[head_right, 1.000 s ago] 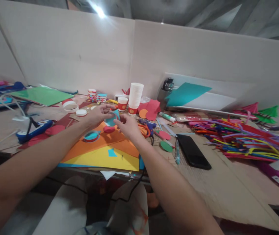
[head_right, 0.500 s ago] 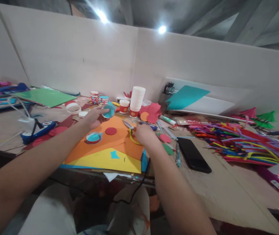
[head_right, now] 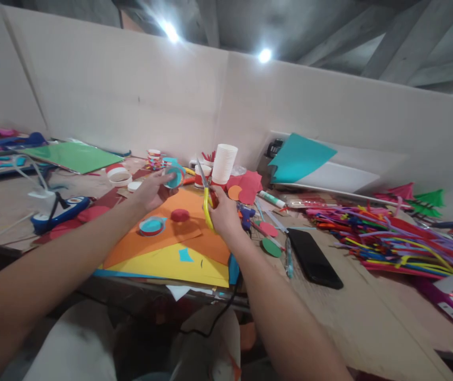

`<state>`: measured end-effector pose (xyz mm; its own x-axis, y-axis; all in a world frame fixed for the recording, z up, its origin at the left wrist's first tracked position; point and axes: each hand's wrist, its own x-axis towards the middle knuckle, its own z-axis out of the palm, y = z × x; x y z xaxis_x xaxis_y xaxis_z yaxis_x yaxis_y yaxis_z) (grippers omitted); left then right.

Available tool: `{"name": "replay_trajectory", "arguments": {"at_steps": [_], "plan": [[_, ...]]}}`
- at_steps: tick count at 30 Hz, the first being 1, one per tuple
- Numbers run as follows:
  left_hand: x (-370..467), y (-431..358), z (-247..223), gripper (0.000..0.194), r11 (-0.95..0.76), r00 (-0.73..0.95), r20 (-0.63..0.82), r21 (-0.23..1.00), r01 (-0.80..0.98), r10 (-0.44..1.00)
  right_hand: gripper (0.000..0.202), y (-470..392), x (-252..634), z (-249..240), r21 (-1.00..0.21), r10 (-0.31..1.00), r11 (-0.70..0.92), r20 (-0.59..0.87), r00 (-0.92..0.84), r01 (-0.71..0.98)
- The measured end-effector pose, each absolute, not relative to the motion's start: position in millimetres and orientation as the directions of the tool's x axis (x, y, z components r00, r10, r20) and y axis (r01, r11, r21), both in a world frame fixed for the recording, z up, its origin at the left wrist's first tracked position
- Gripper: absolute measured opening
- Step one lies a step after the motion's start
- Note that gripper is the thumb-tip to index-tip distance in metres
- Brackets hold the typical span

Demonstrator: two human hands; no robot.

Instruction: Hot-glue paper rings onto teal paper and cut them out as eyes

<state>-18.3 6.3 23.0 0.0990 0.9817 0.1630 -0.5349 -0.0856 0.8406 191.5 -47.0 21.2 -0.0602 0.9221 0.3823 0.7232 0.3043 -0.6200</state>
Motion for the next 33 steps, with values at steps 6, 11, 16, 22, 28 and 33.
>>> {"name": "replay_trajectory", "arguments": {"at_steps": [6,11,16,22,28,33], "plan": [[-12,2,24,0.027,-0.105,0.109,0.207,0.803,-0.587,0.972,0.059,-55,181,11,-0.705,0.913,0.408,0.333,-0.238,0.58],[-8,-3,25,0.023,-0.126,0.088,0.22,0.796,-0.592,0.972,0.045,-59,177,17,-0.671,0.903,0.42,0.373,-0.212,0.61],[-4,-6,26,0.024,-0.157,0.107,0.257,0.818,-0.554,0.961,0.038,-60,177,18,-0.656,0.891,0.449,0.383,-0.245,0.607],[-4,-6,26,0.024,-0.129,0.128,0.25,0.799,-0.588,0.96,0.04,-61,174,17,-0.682,0.894,0.447,0.369,-0.255,0.579],[-3,-8,26,0.021,-0.117,0.128,0.227,0.817,-0.565,0.965,0.039,-64,172,19,-0.692,0.902,0.429,0.358,-0.24,0.581],[-3,-9,25,0.021,-0.121,0.127,0.231,0.816,-0.565,0.965,0.039,-63,172,17,-0.693,0.899,0.434,0.375,-0.226,0.576]]}}
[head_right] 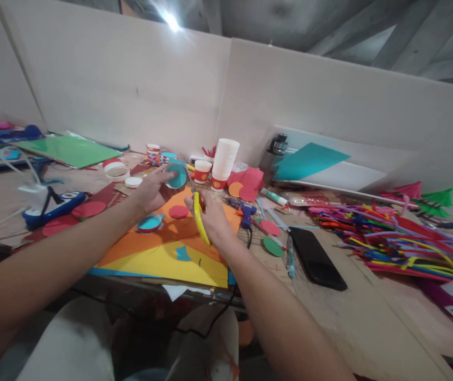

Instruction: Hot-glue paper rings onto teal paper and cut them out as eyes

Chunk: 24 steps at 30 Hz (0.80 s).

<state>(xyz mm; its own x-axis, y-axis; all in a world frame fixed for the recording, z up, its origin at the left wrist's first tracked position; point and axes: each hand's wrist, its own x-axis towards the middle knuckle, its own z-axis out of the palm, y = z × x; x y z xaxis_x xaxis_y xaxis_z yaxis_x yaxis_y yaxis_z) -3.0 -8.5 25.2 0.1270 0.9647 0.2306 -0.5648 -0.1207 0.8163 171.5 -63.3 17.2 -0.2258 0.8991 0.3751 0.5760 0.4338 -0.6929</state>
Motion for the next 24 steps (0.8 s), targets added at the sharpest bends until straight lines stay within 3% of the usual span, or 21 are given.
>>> {"name": "replay_trajectory", "arguments": {"at_steps": [8,24], "plan": [[-3.2,-9.9,25.8,0.023,-0.093,0.142,0.225,0.785,-0.613,0.964,0.041,-64.2,170.9,17.4,-0.685,0.873,0.482,0.433,-0.227,0.547],[-5.1,-9.4,27.3,0.02,-0.085,0.141,0.216,0.783,-0.616,0.966,0.043,-62.2,172.7,15.9,-0.676,0.888,0.453,0.402,-0.225,0.581]]}}
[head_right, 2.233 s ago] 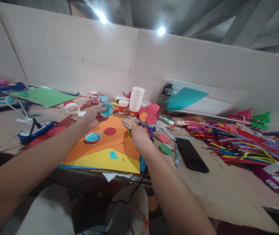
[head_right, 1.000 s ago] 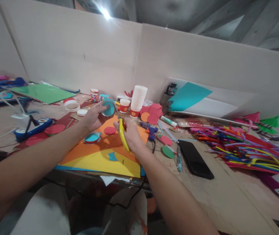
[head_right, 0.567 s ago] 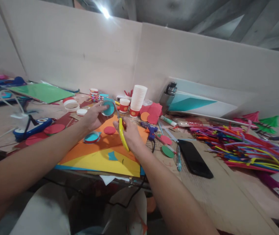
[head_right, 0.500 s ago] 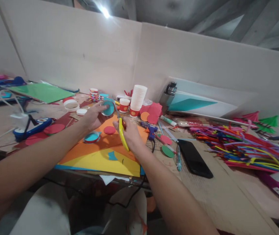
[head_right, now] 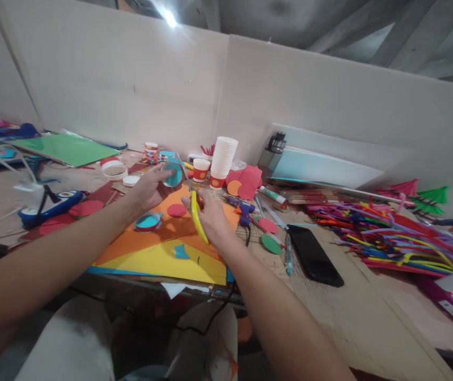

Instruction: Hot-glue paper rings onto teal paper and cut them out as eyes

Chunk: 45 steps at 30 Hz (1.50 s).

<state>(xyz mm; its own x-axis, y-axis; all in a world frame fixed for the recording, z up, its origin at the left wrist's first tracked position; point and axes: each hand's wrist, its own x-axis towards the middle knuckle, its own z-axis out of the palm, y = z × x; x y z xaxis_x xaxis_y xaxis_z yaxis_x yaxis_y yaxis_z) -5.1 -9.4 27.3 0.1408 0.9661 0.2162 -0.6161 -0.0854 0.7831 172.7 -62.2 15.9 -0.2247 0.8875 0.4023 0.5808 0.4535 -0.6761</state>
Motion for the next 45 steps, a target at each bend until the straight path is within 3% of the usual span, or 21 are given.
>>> {"name": "replay_trajectory", "arguments": {"at_steps": [13,29,38,45], "plan": [[-6.2,-3.1,20.1,0.03,-0.139,0.109,0.241,0.812,-0.567,0.964,0.039,-62.5,172.0,13.9,-0.721,0.886,0.463,0.377,-0.27,0.515],[-6.0,-5.5,20.6,0.032,-0.148,0.179,0.272,0.849,-0.508,0.945,0.046,-64.3,172.1,18.1,-0.67,0.869,0.492,0.42,-0.263,0.556],[-6.8,-6.7,24.5,0.025,-0.162,0.169,0.276,0.856,-0.49,0.946,0.044,-63.3,174.4,17.3,-0.715,0.879,0.476,0.373,-0.296,0.512],[-6.8,-5.8,21.2,0.024,-0.19,0.186,0.313,0.854,-0.484,0.931,0.039,-61.5,174.9,13.8,-0.681,0.87,0.492,0.388,-0.303,0.543]]}}
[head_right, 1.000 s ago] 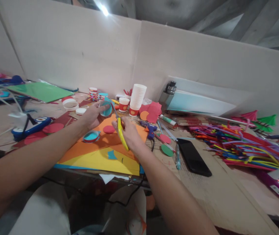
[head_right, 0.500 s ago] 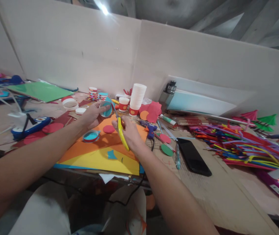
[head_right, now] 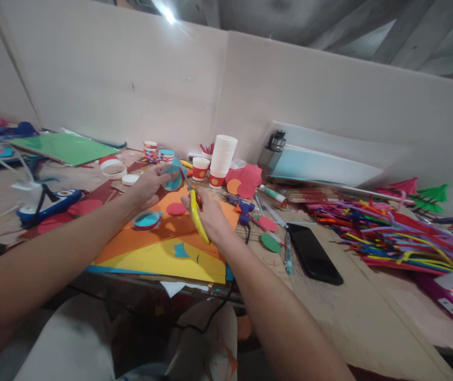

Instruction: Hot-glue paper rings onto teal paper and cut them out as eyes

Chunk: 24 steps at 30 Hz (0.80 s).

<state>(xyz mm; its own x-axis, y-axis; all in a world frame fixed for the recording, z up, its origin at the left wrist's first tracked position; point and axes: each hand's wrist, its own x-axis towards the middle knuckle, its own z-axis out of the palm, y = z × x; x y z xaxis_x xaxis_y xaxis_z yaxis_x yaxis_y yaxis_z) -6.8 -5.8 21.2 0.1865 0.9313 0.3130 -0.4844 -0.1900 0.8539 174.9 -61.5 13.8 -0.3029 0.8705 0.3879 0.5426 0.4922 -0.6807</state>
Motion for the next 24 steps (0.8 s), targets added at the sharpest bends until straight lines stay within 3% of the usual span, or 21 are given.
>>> {"name": "replay_trajectory", "arguments": {"at_steps": [8,24], "plan": [[-9.4,-7.2,26.5,0.028,-0.171,0.207,0.291,0.872,-0.458,0.934,0.043,-62.4,175.0,17.4,-0.66,0.855,0.517,0.414,-0.31,0.545],[-15.7,-2.0,27.2,0.035,-0.164,0.196,0.283,0.867,-0.471,0.939,0.045,-66.8,172.9,21.1,-0.737,0.883,0.466,0.358,-0.303,0.489]]}}
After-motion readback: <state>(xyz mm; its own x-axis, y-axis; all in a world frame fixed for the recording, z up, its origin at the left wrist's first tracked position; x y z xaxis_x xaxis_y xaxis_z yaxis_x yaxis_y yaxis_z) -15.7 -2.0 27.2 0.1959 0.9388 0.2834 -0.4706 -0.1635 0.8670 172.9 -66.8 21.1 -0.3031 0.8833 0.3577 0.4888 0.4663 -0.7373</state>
